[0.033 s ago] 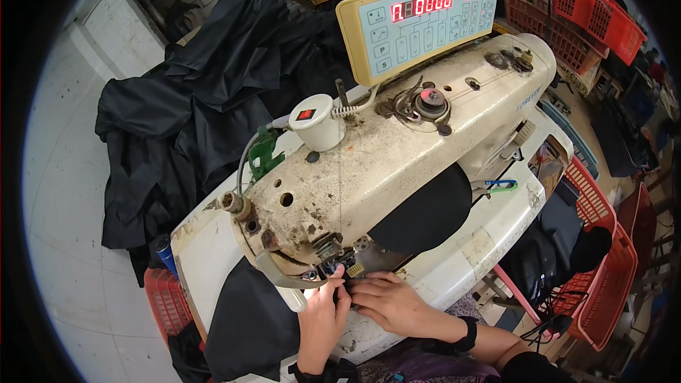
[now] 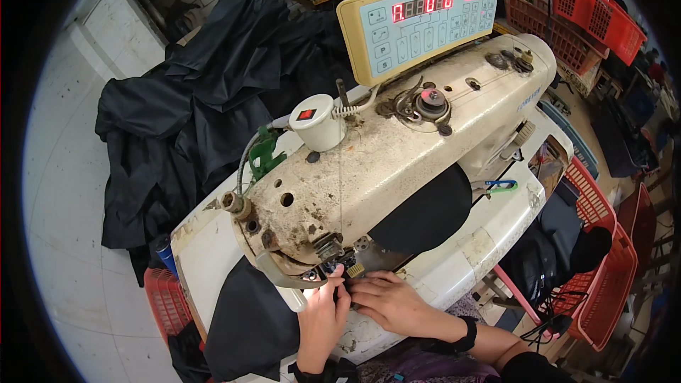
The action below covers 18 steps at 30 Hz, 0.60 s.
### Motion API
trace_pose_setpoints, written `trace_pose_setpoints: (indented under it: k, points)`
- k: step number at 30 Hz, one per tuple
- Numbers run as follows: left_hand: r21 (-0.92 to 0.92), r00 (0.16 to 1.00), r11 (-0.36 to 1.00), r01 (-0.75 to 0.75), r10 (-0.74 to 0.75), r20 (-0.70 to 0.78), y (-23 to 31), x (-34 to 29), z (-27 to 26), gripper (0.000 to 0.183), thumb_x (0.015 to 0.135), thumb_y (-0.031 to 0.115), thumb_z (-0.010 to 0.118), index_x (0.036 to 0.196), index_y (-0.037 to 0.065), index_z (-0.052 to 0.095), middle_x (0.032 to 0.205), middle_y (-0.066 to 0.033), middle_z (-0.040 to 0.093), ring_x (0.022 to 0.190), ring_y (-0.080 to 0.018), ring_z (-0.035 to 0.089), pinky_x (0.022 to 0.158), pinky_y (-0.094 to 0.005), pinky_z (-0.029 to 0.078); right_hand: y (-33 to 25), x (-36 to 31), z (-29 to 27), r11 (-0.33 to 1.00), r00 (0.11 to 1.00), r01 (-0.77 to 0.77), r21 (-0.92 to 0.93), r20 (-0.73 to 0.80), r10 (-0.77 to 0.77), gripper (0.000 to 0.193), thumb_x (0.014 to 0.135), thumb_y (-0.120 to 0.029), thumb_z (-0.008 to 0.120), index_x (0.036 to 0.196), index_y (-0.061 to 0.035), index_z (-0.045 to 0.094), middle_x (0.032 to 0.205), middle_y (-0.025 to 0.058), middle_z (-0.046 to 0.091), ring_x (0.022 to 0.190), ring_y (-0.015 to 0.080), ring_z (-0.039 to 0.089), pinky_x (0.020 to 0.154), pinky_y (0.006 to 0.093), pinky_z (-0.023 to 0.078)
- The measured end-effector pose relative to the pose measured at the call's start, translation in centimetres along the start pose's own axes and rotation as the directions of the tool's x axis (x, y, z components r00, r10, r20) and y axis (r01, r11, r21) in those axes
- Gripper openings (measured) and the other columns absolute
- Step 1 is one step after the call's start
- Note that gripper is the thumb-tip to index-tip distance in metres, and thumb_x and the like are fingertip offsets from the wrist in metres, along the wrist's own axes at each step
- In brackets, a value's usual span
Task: The recorder operates an industrial sewing machine to stitch pieces of black fabric.
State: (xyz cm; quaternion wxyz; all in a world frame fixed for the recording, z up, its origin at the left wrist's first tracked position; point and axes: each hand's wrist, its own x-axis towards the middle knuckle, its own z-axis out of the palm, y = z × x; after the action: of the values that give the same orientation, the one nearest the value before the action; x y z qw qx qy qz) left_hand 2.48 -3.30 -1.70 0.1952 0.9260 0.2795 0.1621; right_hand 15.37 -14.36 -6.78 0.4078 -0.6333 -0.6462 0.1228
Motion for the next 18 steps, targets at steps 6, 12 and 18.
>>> trace_pose_setpoints:
  k: [6,12,18]
  points:
    - [-0.273,0.997,0.958,0.083,-0.079,0.024,-1.7,-0.1,-0.5,0.032,0.084,0.011,0.071,0.114,0.006,0.063,0.114,-0.0179,0.064,0.104,-0.0371,0.058,0.1,-0.0476,0.036,0.7,0.8,-0.1,0.999,1.0,-0.008,-0.036,-0.028,0.007,0.026,0.086,-0.017,0.068,0.11,-0.0065,0.061,0.121,0.0088,0.064,0.114,0.023,0.06,0.102,0.0369,0.039]
    - [0.29,0.988,0.953,-0.084,0.117,-0.098,-4.8,-0.3,-0.8,0.044,0.081,0.007,0.072,0.124,0.01,0.064,0.12,-0.0183,0.06,0.114,-0.0422,0.05,0.102,-0.0484,0.038,1.0,1.4,-0.4,0.999,1.0,0.004,-0.04,-0.022,-0.004,0.031,0.088,-0.022,0.069,0.116,-0.0091,0.065,0.115,0.0043,0.068,0.103,0.0203,0.064,0.096,0.0348,0.041]
    - [0.324,0.956,0.924,-0.203,0.259,-0.139,-3.3,0.0,-3.6,0.019,0.079,-0.001,0.069,0.097,0.001,0.064,0.098,-0.0082,0.069,0.104,-0.0283,0.062,0.107,-0.0543,0.034,1.2,1.5,-0.5,1.0,1.0,0.011,-0.017,-0.006,-0.011,0.025,0.087,-0.018,0.07,0.11,-0.0094,0.069,0.11,0.0026,0.069,0.101,0.0199,0.063,0.097,0.0346,0.04]
